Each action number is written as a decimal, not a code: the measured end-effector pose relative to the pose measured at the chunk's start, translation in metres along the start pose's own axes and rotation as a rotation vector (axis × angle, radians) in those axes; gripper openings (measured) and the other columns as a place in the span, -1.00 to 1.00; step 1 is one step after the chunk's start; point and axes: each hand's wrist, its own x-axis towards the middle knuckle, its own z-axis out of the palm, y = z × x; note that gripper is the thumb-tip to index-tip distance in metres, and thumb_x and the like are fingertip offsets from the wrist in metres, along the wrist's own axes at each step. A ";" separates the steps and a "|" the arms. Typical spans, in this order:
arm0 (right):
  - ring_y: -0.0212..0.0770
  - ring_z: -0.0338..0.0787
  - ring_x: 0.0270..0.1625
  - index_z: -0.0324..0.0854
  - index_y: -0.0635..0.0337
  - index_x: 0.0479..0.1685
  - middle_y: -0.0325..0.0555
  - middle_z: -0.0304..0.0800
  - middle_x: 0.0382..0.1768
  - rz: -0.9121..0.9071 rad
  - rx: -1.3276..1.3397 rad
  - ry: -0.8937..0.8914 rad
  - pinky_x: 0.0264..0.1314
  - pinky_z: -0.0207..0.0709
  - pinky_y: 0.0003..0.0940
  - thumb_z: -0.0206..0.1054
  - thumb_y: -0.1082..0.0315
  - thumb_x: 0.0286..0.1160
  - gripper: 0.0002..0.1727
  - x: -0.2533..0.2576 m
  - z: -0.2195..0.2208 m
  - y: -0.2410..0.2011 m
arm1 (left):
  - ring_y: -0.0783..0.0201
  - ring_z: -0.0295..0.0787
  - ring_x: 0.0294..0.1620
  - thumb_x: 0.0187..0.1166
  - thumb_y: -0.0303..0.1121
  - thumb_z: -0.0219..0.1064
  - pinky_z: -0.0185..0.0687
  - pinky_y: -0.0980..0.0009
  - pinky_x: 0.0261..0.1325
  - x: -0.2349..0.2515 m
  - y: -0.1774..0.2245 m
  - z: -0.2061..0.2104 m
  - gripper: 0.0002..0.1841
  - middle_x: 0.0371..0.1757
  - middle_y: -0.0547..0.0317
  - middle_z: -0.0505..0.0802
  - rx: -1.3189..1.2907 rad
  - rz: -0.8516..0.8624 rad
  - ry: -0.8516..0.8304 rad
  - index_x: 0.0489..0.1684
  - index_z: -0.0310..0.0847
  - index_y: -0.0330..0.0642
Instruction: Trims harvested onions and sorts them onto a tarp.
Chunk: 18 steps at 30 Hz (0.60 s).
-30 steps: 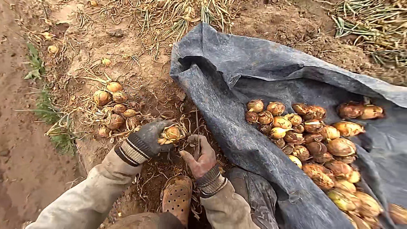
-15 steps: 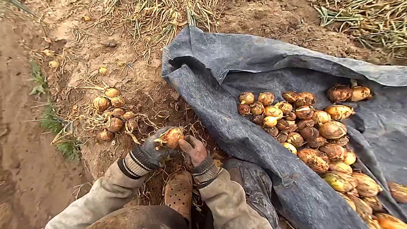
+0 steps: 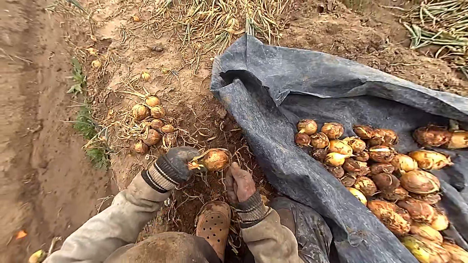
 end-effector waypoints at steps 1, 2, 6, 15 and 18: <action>-0.45 0.30 -0.84 0.41 0.03 -0.70 -0.36 0.35 -0.83 0.012 0.037 0.037 -0.78 0.27 -0.49 -0.18 -0.08 0.80 -0.36 0.000 -0.001 0.000 | 0.06 0.90 0.01 0.38 -0.34 0.48 0.76 -0.02 0.19 0.004 -0.007 -0.001 -0.86 -0.17 -0.01 0.93 0.069 -0.066 0.050 -0.34 0.87 -0.23; -0.42 0.30 -0.85 0.42 0.06 -0.68 -0.33 0.36 -0.84 0.029 0.030 0.092 -0.79 0.29 -0.46 -0.20 -0.06 0.83 -0.35 0.000 -0.003 0.001 | 0.00 0.91 -0.01 0.43 -0.33 0.51 0.75 -0.12 0.17 0.010 -0.014 -0.003 -0.85 -0.14 -0.06 0.94 0.124 -0.153 0.096 -0.27 0.88 -0.25; -0.13 0.61 -0.42 0.68 0.20 -0.11 -0.08 0.64 -0.40 0.199 -0.531 0.019 -0.22 0.58 -0.05 -0.32 -0.26 0.81 -0.22 0.014 -0.012 0.015 | 0.00 0.87 0.14 0.53 -0.36 0.47 0.69 -0.07 0.35 0.027 -0.003 -0.007 -0.80 0.04 -0.12 0.91 0.093 -0.198 -0.026 -0.04 0.84 -0.27; -0.40 0.36 -0.85 0.56 0.09 -0.57 -0.35 0.44 -0.81 -0.188 -0.117 0.404 -0.80 0.37 -0.40 -0.19 -0.33 0.73 -0.23 -0.006 -0.017 -0.013 | 0.11 0.86 0.15 0.47 -0.35 0.44 0.70 -0.10 0.27 0.102 0.042 0.011 -0.76 0.08 0.16 0.93 0.182 -0.104 -0.322 0.06 0.88 0.06; -0.43 0.42 -0.88 0.46 -0.01 -0.48 -0.42 0.43 -0.83 -0.506 0.044 0.564 -0.86 0.46 -0.44 -0.28 -0.40 0.74 -0.26 -0.013 -0.036 -0.034 | -0.09 0.85 0.20 0.52 -0.29 0.37 0.67 -0.29 0.23 0.123 -0.023 -0.016 -0.67 0.16 0.01 0.91 0.420 -0.533 -0.152 0.25 0.80 0.09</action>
